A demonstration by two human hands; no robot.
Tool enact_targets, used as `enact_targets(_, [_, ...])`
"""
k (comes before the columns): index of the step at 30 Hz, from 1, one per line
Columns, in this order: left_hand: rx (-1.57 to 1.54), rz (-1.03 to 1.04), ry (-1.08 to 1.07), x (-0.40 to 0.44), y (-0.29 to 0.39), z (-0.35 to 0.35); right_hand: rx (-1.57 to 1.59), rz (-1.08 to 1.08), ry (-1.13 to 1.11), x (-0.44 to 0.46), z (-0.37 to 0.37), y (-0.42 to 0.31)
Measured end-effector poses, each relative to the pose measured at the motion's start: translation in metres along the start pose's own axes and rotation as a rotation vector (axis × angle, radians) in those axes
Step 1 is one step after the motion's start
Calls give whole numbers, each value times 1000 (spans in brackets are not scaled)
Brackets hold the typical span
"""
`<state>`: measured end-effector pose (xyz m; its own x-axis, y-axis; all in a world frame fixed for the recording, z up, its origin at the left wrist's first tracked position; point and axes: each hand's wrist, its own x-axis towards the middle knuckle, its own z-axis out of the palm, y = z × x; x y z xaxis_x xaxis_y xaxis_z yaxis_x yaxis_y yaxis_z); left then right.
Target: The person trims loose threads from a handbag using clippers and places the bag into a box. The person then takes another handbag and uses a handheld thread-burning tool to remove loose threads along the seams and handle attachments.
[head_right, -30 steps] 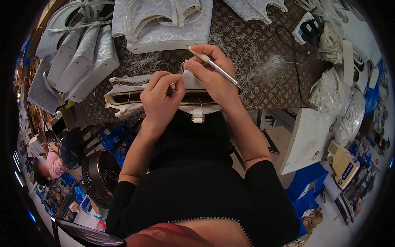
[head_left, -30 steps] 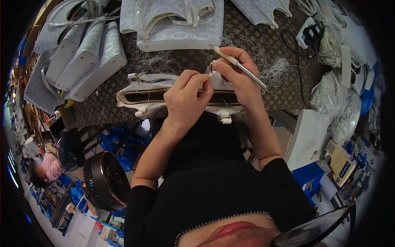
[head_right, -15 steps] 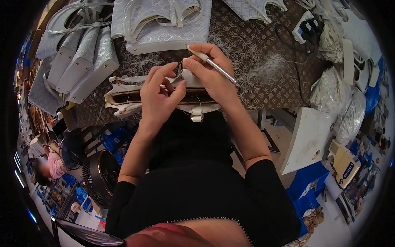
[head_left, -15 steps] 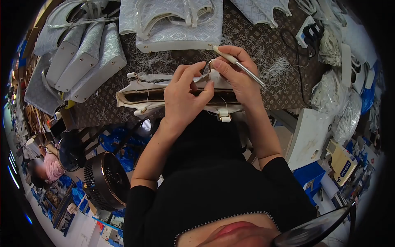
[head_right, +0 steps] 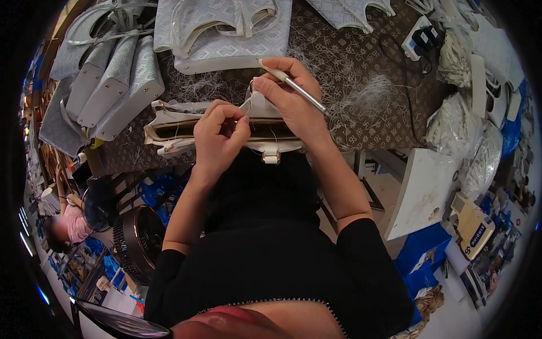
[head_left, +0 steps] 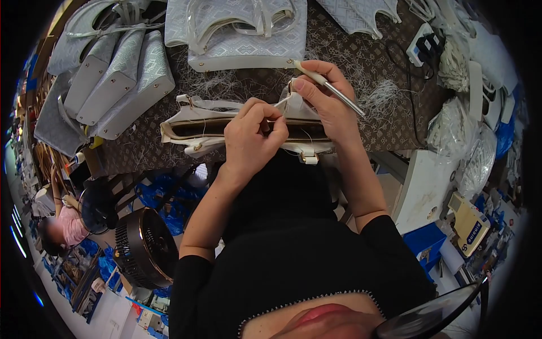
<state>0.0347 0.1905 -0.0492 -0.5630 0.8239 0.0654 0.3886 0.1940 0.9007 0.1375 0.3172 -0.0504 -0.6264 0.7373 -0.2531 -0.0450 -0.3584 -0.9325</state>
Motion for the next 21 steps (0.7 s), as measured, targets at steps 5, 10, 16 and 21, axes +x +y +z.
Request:
enact_targets(5, [33, -20, -106, 2, 0, -5, 30, 0, -5, 1, 0, 2])
enact_targets(10, [12, -76, -8, 6, 13, -4, 20, 14, -2, -1, 0, -1])
enact_targets(16, [189, 268, 112, 8, -5, 8, 22, -18, -2, 0, -1, 4])
enact_targets(21, [218, 309, 113, 3, -2, 2, -5, -21, -13, -1, 0, 1])
